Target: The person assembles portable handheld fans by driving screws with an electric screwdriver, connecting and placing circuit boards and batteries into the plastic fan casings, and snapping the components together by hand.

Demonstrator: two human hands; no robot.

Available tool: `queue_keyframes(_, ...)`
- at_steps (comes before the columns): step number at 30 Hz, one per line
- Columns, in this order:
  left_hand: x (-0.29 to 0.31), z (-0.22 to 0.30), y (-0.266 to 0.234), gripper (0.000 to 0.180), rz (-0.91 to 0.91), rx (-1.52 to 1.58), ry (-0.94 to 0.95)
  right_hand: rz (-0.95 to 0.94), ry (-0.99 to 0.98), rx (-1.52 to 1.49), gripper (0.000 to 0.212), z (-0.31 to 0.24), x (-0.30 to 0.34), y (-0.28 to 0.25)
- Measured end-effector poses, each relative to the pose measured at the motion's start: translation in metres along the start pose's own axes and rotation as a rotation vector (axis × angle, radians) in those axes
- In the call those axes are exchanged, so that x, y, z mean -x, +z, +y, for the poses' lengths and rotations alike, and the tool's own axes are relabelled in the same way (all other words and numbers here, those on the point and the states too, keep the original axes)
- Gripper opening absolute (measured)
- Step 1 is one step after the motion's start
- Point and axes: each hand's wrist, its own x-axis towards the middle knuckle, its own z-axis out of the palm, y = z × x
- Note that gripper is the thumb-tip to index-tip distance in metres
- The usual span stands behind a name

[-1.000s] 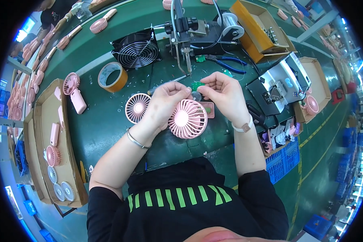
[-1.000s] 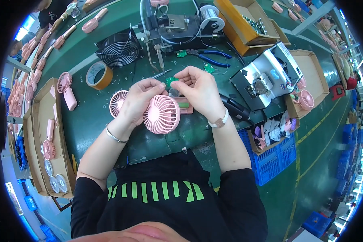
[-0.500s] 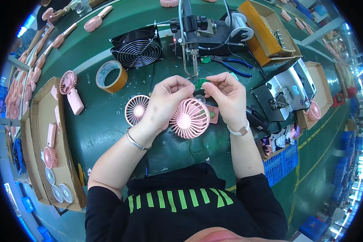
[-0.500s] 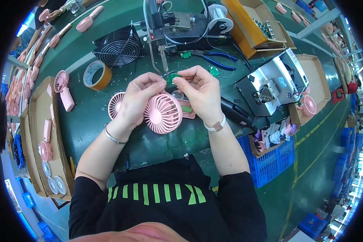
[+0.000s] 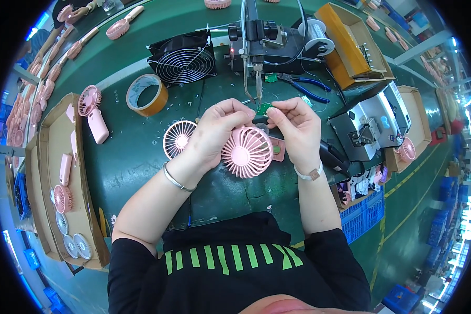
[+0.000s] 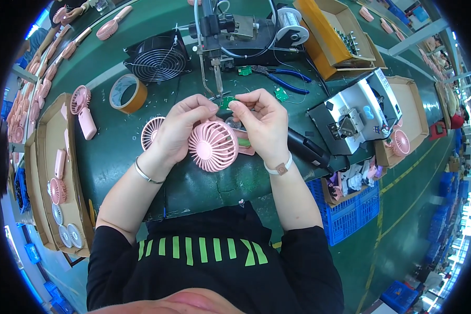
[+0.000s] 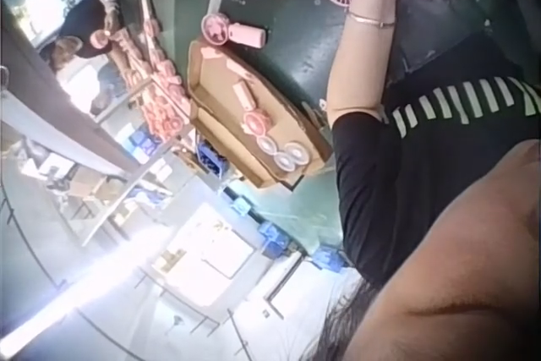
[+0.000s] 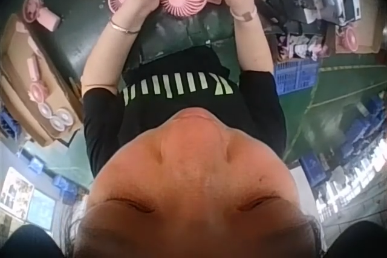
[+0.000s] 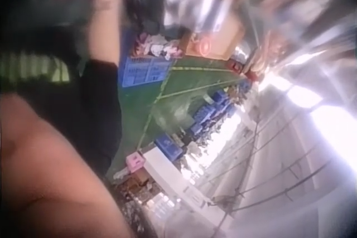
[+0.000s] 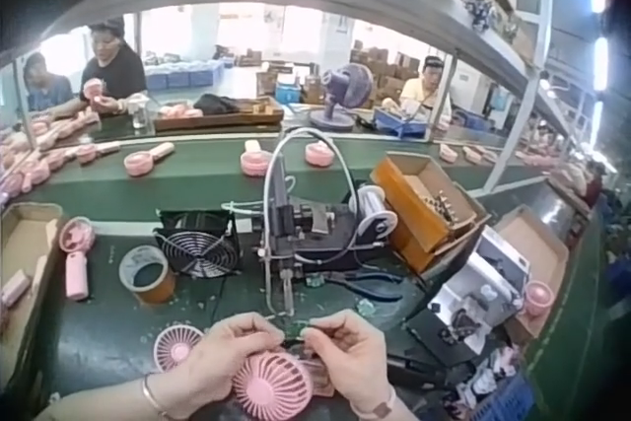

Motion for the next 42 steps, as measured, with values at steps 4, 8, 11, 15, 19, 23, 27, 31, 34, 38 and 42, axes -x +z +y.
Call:
queue_keyframes(4,-0.001,0.002,-0.001,0.008,-0.014,0.070,-0.057,0.008,0.022,0.008,0.012,-0.001,-0.003,0.002)
queue_keyframes(8,-0.001,0.004,0.003,0.008,0.002,0.088,-0.080,0.042,-0.001,0.006,0.012,-0.002,-0.003,0.002)
queue_keyframes(11,0.001,0.005,0.001,0.009,-0.024,0.101,-0.080,0.047,-0.020,-0.008,0.012,-0.004,-0.001,0.006)
queue_keyframes(15,0.003,0.004,0.002,0.010,-0.007,0.134,-0.063,0.057,-0.035,-0.019,0.013,-0.003,0.001,0.007)
queue_keyframes(19,0.001,0.001,0.003,0.010,-0.007,0.152,-0.059,0.072,-0.061,-0.009,0.013,-0.003,0.001,0.006)
queue_keyframes(23,0.001,0.002,0.002,0.010,0.003,0.143,-0.037,0.161,-0.113,-0.036,0.013,-0.002,-0.005,0.001)
queue_keyframes(27,-0.003,-0.005,-0.001,0.009,0.032,0.110,-0.086,0.210,-0.050,-0.021,0.017,-0.003,-0.009,-0.004)
queue_keyframes(31,-0.003,-0.010,0.002,0.009,0.051,0.042,-0.051,0.236,-0.063,-0.072,0.015,-0.002,-0.009,-0.011)
queue_keyframes(34,-0.002,-0.015,-0.001,0.009,0.074,0.057,-0.050,0.195,-0.061,-0.053,0.012,-0.001,-0.006,-0.011)
queue_keyframes(38,-0.005,-0.019,-0.009,0.006,0.061,0.082,-0.056,0.075,-0.071,0.064,0.012,-0.025,-0.001,-0.017)
queue_keyframes(42,-0.004,-0.020,-0.012,0.005,0.043,0.096,-0.054,0.188,-0.437,0.699,0.015,-0.079,-0.039,-0.056)
